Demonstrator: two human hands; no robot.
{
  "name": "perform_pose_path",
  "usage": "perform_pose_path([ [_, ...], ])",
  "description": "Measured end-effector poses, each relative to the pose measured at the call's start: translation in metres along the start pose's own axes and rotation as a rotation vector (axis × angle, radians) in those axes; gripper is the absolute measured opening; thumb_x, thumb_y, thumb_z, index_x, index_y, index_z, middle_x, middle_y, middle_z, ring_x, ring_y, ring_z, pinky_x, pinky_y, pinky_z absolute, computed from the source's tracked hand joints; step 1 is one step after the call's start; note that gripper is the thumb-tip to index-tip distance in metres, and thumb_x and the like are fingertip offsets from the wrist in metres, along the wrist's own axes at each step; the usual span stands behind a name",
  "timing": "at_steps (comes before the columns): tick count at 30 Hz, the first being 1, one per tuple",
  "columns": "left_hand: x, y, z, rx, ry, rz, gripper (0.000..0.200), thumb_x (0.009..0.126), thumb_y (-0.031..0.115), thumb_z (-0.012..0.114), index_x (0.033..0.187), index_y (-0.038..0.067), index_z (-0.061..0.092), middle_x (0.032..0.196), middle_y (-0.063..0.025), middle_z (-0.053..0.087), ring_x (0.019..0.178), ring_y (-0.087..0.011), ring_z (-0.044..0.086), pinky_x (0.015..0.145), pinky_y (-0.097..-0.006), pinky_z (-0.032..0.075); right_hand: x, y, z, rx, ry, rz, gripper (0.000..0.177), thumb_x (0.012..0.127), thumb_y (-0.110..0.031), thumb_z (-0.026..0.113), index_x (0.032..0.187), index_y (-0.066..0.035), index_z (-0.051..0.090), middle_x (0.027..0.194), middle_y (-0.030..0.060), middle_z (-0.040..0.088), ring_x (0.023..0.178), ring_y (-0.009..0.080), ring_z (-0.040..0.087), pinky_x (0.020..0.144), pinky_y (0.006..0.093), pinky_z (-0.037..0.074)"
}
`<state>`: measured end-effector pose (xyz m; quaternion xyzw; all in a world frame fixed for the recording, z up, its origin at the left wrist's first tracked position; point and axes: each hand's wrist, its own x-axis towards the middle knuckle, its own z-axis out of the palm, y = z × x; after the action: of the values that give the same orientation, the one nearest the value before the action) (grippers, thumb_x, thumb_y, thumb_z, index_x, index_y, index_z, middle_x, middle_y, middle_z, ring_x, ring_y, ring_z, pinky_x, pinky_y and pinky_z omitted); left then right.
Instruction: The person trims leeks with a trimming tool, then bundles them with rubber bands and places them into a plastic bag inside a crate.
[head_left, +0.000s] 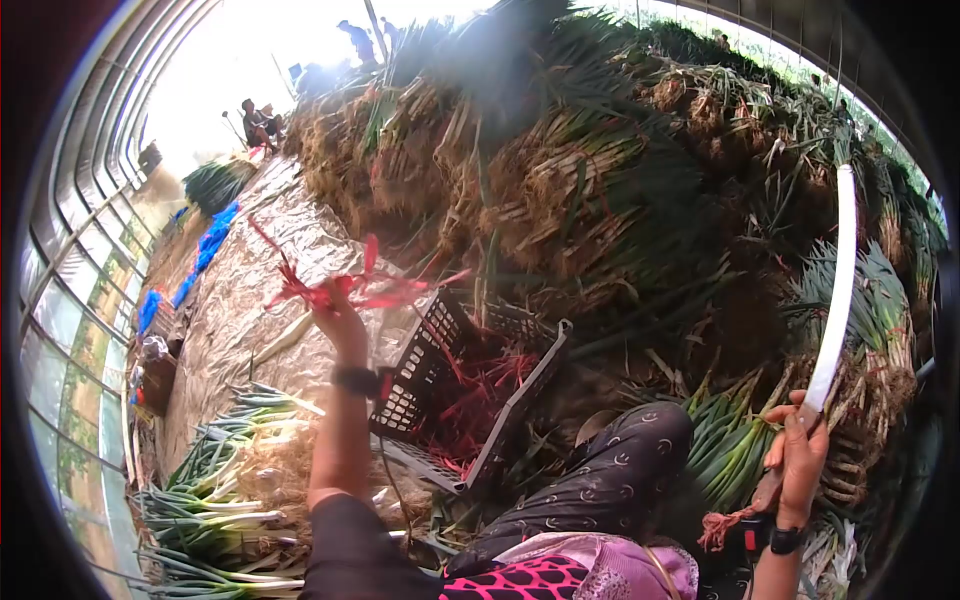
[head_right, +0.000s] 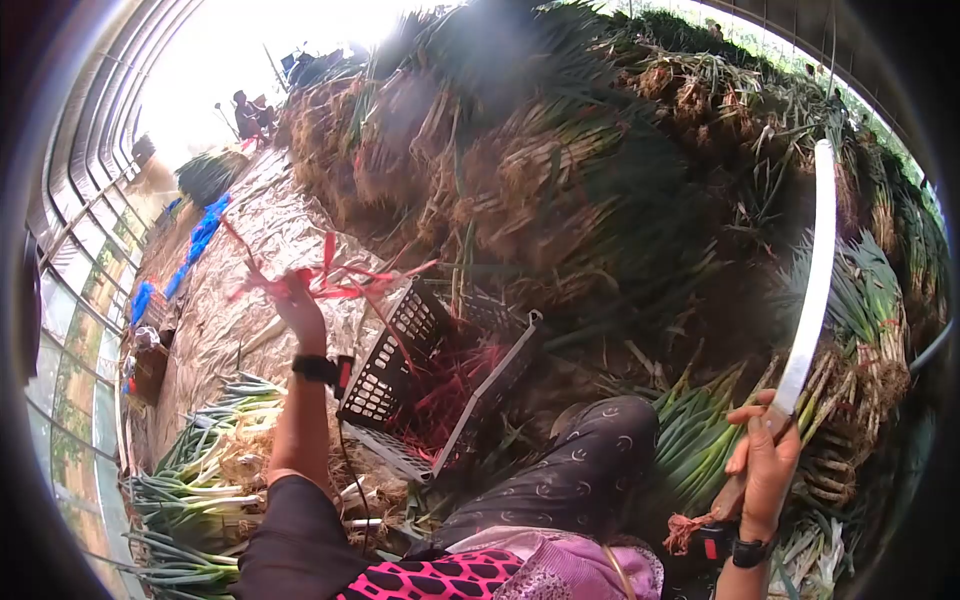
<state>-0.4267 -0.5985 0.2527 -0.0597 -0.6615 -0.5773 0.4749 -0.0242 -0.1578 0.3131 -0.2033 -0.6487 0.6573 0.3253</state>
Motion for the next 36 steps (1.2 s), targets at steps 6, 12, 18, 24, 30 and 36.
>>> perform_pose_path([
  [6, -0.151, -0.126, -0.032, 0.999, -1.222, -0.389, 0.056, 0.072, 0.027, 0.071, 0.119, 0.008, 0.046, 0.107, -0.0212, 0.052, 0.094, -0.0297, 0.058, 0.077, -0.0408, 0.049, 0.003, 0.028, 0.037, 0.009, -0.128, 0.135, 0.027, 0.095, -0.019, 0.049, 0.114, -0.001, 0.045, 0.082, 0.0086, 0.061, 0.046, 0.0047, 0.047, 0.043, 0.0167, 0.039],
  [12, -0.197, -0.027, -0.023, 0.707, -1.573, -0.087, 0.032, 0.076, 0.016, 0.063, 0.106, 0.009, 0.058, 0.099, -0.0211, 0.059, 0.088, -0.0331, 0.062, 0.074, -0.0417, 0.051, 0.007, 0.055, 0.072, 0.155, -0.29, 0.261, 0.027, 0.096, -0.026, 0.044, 0.114, -0.005, 0.045, 0.088, 0.009, 0.06, 0.064, 0.0099, 0.055, 0.061, 0.023, 0.046],
  [18, -0.252, 0.151, 0.016, -0.741, -1.555, -0.822, 0.042, 0.091, 0.028, 0.056, 0.12, -0.001, 0.05, 0.104, -0.0109, 0.06, 0.099, -0.019, 0.056, 0.086, -0.0351, 0.045, 0.006, 0.113, 0.135, 0.332, -0.558, 0.449, 0.036, 0.096, -0.031, 0.047, 0.123, -0.008, 0.039, 0.111, 0.0097, 0.056, 0.103, 0.0165, 0.053, 0.089, 0.0305, 0.044],
  [24, -0.262, 0.175, -0.006, -0.371, -1.136, -1.134, 0.012, 0.086, 0.018, 0.06, 0.089, 0.007, 0.054, 0.072, 0.0035, 0.052, 0.059, -0.0046, 0.048, 0.049, -0.0211, 0.038, -0.013, 0.106, 0.139, 0.117, -0.772, 0.31, 0.069, 0.092, -0.039, 0.053, 0.144, -0.007, 0.02, 0.116, 0.0072, 0.053, 0.103, 0.011, 0.048, 0.09, 0.0253, 0.039],
  [30, -0.258, -0.03, -0.106, 0.25, -0.425, -0.84, 0.033, 0.076, 0.031, 0.07, 0.078, 0.001, 0.055, 0.067, -0.0066, 0.059, 0.058, -0.0154, 0.055, 0.053, -0.0344, 0.046, -0.027, 0.065, 0.042, 0.01, -0.417, 0.189, 0.051, 0.092, -0.014, 0.053, 0.136, 0.0, 0.033, 0.111, 0.0069, 0.057, 0.101, 0.0125, 0.052, 0.094, 0.0256, 0.037],
  [36, -0.264, -0.112, -0.24, 0.518, -0.623, -0.897, 0.021, 0.075, 0.016, 0.07, 0.07, 0.007, 0.052, 0.061, -0.0028, 0.051, 0.051, -0.0136, 0.046, 0.044, -0.0332, 0.041, -0.056, 0.063, -0.099, -0.145, 0.151, 0.071, 0.037, 0.092, -0.018, 0.053, 0.123, 0.002, 0.05, 0.103, 0.0093, 0.062, 0.098, 0.0149, 0.057, 0.091, 0.0294, 0.041],
])
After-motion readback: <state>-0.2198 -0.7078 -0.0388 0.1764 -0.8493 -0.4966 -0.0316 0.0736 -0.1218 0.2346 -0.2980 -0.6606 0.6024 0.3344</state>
